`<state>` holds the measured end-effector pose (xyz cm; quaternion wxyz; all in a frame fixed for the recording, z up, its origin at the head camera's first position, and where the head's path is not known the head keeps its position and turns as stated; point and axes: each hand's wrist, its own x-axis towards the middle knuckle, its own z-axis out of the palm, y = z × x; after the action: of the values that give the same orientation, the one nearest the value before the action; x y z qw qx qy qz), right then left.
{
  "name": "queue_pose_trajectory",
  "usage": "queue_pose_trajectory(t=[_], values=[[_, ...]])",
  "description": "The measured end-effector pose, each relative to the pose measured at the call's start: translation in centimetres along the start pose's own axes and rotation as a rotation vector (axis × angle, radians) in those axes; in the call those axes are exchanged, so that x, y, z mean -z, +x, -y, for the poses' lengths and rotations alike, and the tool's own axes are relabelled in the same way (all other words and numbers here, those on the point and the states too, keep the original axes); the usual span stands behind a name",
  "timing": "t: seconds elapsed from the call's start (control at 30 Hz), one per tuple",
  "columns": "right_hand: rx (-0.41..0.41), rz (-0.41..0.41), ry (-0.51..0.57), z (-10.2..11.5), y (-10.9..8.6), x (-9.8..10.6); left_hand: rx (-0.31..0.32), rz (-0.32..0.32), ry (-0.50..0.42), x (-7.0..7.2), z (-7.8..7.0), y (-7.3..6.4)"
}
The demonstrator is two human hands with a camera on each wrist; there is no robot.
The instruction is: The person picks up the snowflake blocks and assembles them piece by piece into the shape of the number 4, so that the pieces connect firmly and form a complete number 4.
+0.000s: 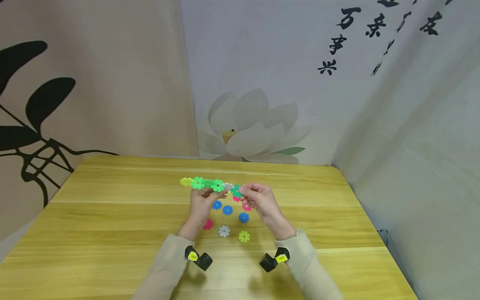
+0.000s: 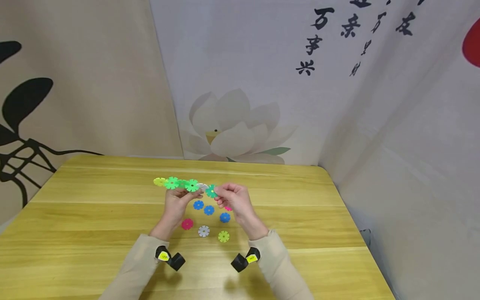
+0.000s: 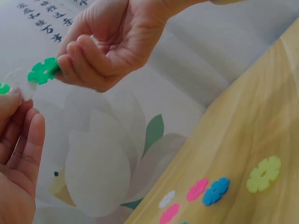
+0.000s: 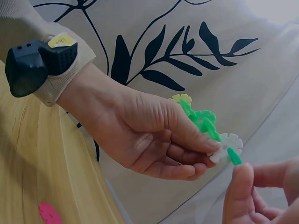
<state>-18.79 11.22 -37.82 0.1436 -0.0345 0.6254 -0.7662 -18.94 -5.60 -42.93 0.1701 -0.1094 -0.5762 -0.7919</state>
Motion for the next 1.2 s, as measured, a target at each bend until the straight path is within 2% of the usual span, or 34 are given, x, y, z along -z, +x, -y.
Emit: queue_pose_trajectory(t=[0.13, 0.4, 0.53, 0.73, 0.93, 1.07, 1.2], values=[[-0.017, -0.017, 0.003, -0.2, -0.2, -0.3, -0.055, 0.021, 0.018, 0.4, -0.1, 0.0], [-0.039, -0.034, 0.032, -0.2, -0.6, -1.0, -0.098, 0.071, 0.052, 0.8, -0.4, -0.1], [-0.034, -0.052, 0.027, -0.3, -0.6, -1.3, -0.114, 0.108, 0.011, 0.8, -0.3, -0.2], [-0.039, -0.022, 0.035, -0.3, -0.5, -1.5, -0.099, 0.088, 0.014, 1.0, -0.4, -0.3], [-0.049, 0.019, 0.083, 0.0, -0.1, -1.3, -0.036, 0.064, 0.040, 0.7, -1.1, -0.2], [-0.035, 0.033, 0.074, 0.1, 0.2, -1.2, 0.000, 0.027, -0.002, 0.4, -1.3, -0.1], [0.005, -0.009, 0.015, -0.4, 0.6, -0.7, 0.029, -0.031, -0.042, 0.4, -1.3, 0.1]])
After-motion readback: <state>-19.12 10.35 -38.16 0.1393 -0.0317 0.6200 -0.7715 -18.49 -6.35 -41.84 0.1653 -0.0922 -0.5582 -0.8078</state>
